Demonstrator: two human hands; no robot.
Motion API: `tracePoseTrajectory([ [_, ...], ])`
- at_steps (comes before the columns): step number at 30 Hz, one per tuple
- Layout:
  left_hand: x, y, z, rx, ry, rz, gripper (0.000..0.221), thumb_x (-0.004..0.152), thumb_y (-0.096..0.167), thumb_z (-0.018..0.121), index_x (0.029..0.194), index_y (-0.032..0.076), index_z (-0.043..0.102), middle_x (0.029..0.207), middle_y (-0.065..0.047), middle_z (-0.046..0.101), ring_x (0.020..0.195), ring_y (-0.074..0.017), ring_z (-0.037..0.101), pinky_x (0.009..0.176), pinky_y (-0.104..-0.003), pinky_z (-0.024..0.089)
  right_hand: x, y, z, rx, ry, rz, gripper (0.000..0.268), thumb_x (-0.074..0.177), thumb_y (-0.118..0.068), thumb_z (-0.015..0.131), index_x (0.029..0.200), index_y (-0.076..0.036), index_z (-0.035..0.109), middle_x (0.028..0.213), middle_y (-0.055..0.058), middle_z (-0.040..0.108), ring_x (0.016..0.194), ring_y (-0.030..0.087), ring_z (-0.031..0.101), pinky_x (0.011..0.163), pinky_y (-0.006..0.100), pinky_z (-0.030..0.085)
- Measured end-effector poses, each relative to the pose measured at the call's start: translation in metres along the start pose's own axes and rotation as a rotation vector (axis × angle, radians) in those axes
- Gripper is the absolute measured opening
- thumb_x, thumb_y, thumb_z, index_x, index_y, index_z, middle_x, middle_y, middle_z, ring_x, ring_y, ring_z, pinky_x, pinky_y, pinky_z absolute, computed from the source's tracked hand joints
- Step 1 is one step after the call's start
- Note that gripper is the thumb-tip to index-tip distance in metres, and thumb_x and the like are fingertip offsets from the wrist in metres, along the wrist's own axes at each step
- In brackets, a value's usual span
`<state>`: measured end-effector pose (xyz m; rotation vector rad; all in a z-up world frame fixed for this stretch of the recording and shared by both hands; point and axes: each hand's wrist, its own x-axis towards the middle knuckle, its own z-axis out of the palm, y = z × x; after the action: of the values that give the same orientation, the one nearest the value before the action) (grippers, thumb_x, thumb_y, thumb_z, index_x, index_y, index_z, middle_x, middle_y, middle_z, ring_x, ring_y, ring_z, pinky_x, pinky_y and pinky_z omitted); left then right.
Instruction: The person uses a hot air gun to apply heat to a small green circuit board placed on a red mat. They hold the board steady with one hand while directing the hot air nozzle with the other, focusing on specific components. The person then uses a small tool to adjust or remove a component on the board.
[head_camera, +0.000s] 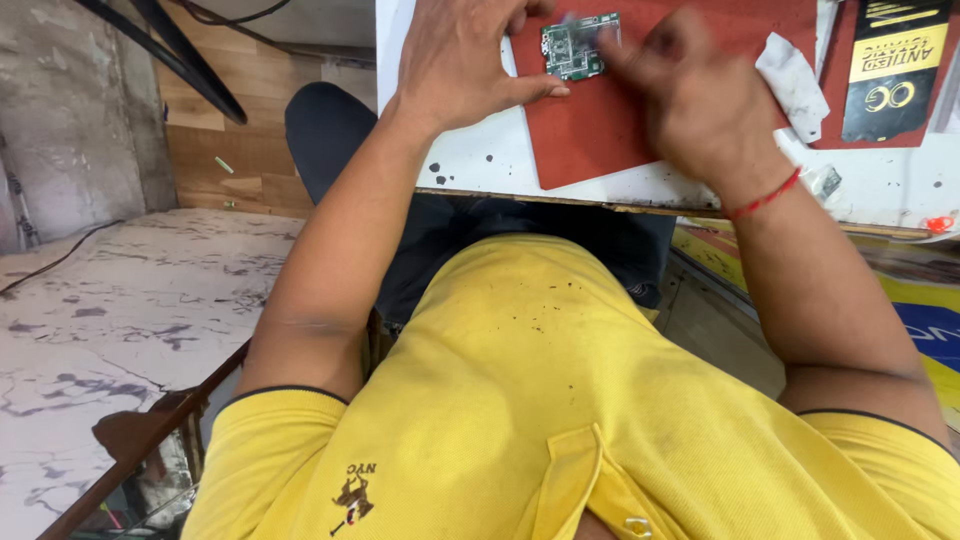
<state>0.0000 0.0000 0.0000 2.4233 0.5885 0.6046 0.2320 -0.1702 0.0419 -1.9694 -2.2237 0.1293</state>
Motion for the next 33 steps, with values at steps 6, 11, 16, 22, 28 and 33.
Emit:
tracePoseTrajectory([
  [6, 0.003, 0.007, -0.005, 0.030, 0.020, 0.020, 0.067, 0.072, 0.051, 0.105, 0.112, 0.015, 0.064, 0.087, 0.002, 0.059, 0.085, -0.0218, 0.059, 0.079, -0.043, 0.041, -0.002, -0.012, -0.007, 0.044, 0.095, 0.104, 0.046, 0.104, -0.001, 0.061, 0.144, -0.021, 0.070, 0.113, 0.008, 0.062, 0.078, 0.028, 0.066, 0.066, 0.040, 0.054],
  [11, 0.005, 0.004, -0.007, 0.030, 0.060, 0.079, 0.067, 0.073, 0.050, 0.104, 0.113, 0.015, 0.063, 0.087, 0.003, 0.059, 0.086, -0.0210, 0.060, 0.080, -0.043, 0.042, 0.000, -0.020, -0.005, 0.046, 0.091, 0.111, 0.050, 0.099, 0.002, 0.058, 0.142, -0.021, 0.072, 0.110, 0.010, 0.062, 0.076, 0.029, 0.066, 0.062, 0.040, 0.053],
  [16, 0.004, 0.003, -0.007, 0.016, 0.084, 0.094, 0.066, 0.068, 0.043, 0.100, 0.115, 0.015, 0.063, 0.087, 0.002, 0.059, 0.085, -0.0208, 0.060, 0.079, -0.043, 0.043, -0.002, -0.033, -0.003, 0.079, 0.048, 0.074, 0.052, 0.099, 0.000, 0.057, 0.142, -0.023, 0.073, 0.110, 0.010, 0.063, 0.075, 0.030, 0.067, 0.062, 0.041, 0.054],
  [22, 0.000, -0.005, 0.001, 0.085, 0.062, 0.036, 0.068, 0.072, 0.056, 0.104, 0.096, 0.012, 0.057, 0.086, -0.001, 0.058, 0.081, -0.0247, 0.057, 0.076, -0.044, 0.042, -0.001, -0.021, -0.004, 0.032, 0.075, 0.064, 0.046, 0.101, -0.002, 0.057, 0.140, -0.019, 0.072, 0.112, 0.010, 0.064, 0.075, 0.031, 0.067, 0.065, 0.041, 0.055],
  [28, -0.002, -0.006, 0.003, 0.069, 0.089, 0.069, 0.065, 0.071, 0.052, 0.102, 0.100, 0.012, 0.059, 0.085, 0.000, 0.058, 0.081, -0.0241, 0.058, 0.075, -0.045, 0.042, -0.002, -0.015, -0.004, 0.069, 0.055, 0.022, 0.052, 0.100, 0.001, 0.061, 0.144, -0.023, 0.073, 0.112, 0.009, 0.064, 0.073, 0.029, 0.065, 0.062, 0.040, 0.054],
  [33, -0.003, -0.006, 0.004, 0.041, 0.002, -0.007, 0.066, 0.075, 0.053, 0.104, 0.098, 0.012, 0.059, 0.084, 0.000, 0.058, 0.080, -0.0235, 0.059, 0.074, -0.045, 0.043, -0.005, -0.014, 0.002, 0.104, 0.136, 0.019, 0.056, 0.097, 0.007, 0.058, 0.144, -0.021, 0.070, 0.112, 0.009, 0.062, 0.081, 0.026, 0.067, 0.075, 0.039, 0.056],
])
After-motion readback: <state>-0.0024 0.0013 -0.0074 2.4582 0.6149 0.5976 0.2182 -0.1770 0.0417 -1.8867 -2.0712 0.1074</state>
